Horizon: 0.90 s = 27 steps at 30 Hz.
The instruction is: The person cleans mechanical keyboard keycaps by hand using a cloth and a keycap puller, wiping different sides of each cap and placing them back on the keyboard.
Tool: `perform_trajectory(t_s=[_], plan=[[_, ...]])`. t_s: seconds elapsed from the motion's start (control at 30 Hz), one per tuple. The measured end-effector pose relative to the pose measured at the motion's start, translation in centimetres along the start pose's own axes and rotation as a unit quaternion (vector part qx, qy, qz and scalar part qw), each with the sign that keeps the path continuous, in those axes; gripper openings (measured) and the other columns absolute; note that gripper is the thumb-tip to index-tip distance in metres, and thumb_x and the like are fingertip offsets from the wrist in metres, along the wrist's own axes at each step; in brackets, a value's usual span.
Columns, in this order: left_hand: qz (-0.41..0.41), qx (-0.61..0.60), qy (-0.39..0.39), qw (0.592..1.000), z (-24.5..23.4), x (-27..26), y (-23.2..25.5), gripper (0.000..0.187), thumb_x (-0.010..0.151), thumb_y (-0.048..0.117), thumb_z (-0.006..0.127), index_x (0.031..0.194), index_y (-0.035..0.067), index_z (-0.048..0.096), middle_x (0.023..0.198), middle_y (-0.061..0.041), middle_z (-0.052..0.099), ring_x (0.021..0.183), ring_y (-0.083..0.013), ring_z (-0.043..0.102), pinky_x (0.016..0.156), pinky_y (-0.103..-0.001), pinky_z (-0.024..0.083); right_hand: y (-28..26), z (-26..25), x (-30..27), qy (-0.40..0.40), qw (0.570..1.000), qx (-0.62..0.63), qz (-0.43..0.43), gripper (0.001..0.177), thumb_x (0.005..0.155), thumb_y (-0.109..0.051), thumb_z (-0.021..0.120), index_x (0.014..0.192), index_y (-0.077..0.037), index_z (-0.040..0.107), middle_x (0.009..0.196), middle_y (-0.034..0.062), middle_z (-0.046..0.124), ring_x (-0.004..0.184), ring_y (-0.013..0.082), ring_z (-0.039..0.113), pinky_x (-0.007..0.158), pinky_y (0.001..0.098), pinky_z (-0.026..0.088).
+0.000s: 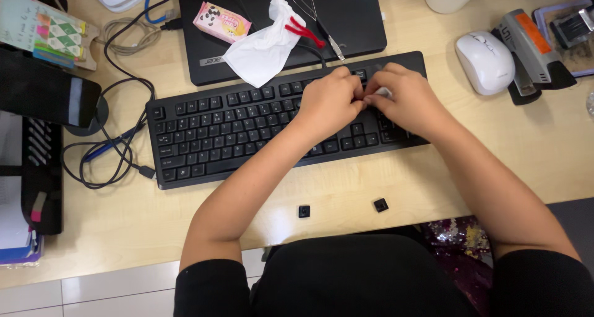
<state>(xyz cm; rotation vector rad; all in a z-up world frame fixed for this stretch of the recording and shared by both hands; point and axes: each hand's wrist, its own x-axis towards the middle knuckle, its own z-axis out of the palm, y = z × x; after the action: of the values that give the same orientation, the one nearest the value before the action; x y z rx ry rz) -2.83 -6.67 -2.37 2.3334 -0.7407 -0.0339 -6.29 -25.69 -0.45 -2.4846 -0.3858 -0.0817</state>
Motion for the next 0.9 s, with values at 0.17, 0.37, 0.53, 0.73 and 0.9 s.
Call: perform_trajectory(t_s=[0.17, 0.37, 0.53, 0.73, 0.9], plan=[[-0.002, 0.008, 0.003, 1.000, 0.5, 0.5, 0.2, 0.012, 0.077, 0.021, 0.076, 0.076, 0.011, 0.070, 0.085, -0.005, 0.068, 0.084, -0.0301, 0.070, 0.069, -0.045, 0.054, 0.6, -0.4, 1.3, -0.084, 0.996, 0.019, 0.031, 0.012, 0.079, -0.009, 0.076, 0.091, -0.007, 0.073, 0.094, 0.0146, 0.067, 0.089, 0.0344, 0.067, 0.079, 0.0435, 0.053], [-0.017, 0.028, -0.033, 0.999, 0.5, 1.8, -0.3, 0.006, 0.075, 0.015, 0.073, 0.080, 0.012, 0.073, 0.087, -0.007, 0.074, 0.089, -0.0315, 0.071, 0.073, -0.047, 0.054, 1.2, 0.1, 2.5, -0.113, 0.993, -0.034, 0.005, 0.018, 0.079, -0.008, 0.074, 0.096, -0.004, 0.069, 0.096, 0.0180, 0.070, 0.094, 0.0399, 0.067, 0.081, 0.0482, 0.053], [-0.036, 0.054, -0.039, 0.997, 1.0, 2.0, -0.2, 0.010, 0.076, 0.013, 0.070, 0.085, 0.014, 0.076, 0.091, -0.009, 0.075, 0.091, -0.0330, 0.070, 0.074, -0.048, 0.054, 1.2, 0.4, 3.6, -0.161, 0.982, -0.096, 0.034, 0.021, 0.079, -0.014, 0.076, 0.097, -0.006, 0.069, 0.094, 0.0179, 0.074, 0.093, 0.0405, 0.068, 0.081, 0.0499, 0.053], [-0.002, 0.038, -0.045, 0.998, -0.2, 1.6, -0.1, 0.010, 0.075, 0.014, 0.070, 0.083, 0.013, 0.075, 0.088, -0.007, 0.075, 0.090, -0.0317, 0.071, 0.074, -0.048, 0.055, 1.1, -0.2, 2.9, -0.131, 0.990, -0.061, -0.004, 0.020, 0.078, -0.010, 0.073, 0.097, -0.005, 0.069, 0.094, 0.0185, 0.073, 0.092, 0.0408, 0.068, 0.079, 0.0488, 0.054], [0.048, 0.084, 0.097, 0.991, -1.8, 1.7, -1.8, 0.011, 0.086, 0.021, 0.075, 0.088, 0.011, 0.073, 0.092, -0.010, 0.069, 0.081, -0.0328, 0.068, 0.069, -0.046, 0.054, 0.4, 0.2, 2.9, 0.010, 0.999, -0.036, -0.022, 0.014, 0.086, -0.012, 0.074, 0.096, -0.005, 0.068, 0.094, 0.0168, 0.071, 0.086, 0.0392, 0.068, 0.075, 0.0476, 0.053]])
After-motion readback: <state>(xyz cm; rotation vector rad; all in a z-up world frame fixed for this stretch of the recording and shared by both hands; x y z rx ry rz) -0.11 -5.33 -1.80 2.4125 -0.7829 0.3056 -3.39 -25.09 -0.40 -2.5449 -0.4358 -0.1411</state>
